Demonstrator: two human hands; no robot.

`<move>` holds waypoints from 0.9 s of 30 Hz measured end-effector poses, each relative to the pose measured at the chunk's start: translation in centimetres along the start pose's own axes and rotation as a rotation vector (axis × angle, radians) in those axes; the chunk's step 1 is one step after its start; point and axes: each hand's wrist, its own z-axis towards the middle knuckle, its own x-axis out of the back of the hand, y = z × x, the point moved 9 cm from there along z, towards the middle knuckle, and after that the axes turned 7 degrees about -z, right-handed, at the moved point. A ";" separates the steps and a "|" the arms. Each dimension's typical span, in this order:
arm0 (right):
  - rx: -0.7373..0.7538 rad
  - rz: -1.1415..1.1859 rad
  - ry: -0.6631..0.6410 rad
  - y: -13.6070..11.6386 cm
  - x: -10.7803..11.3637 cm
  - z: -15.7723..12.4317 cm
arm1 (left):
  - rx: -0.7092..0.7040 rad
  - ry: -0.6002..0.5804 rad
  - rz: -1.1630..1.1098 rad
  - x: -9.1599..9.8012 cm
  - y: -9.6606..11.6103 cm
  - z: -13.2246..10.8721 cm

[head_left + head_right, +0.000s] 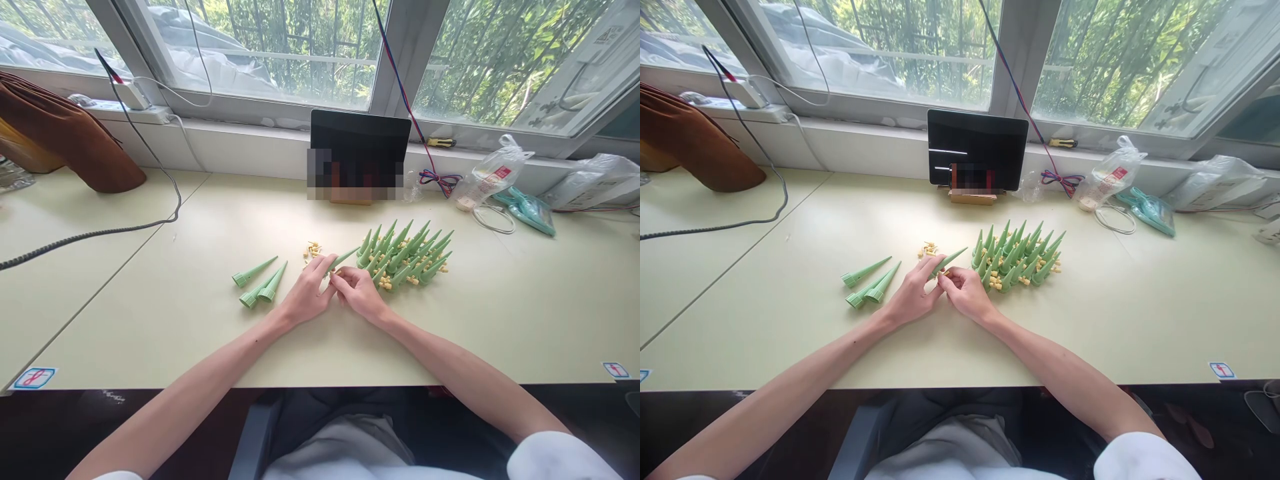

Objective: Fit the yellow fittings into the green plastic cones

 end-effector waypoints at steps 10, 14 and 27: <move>0.165 -0.299 0.138 -1.5 0.6 -0.4 | 0.023 -0.051 0.003 -0.4 -0.4 -0.1; 0.148 -0.268 0.136 -1.4 0.7 -0.4 | 0.017 -0.032 0.007 -0.2 -0.3 0.0; -0.074 0.245 -0.134 0.7 -0.8 0.3 | 0.005 0.005 0.008 0.1 0.2 0.0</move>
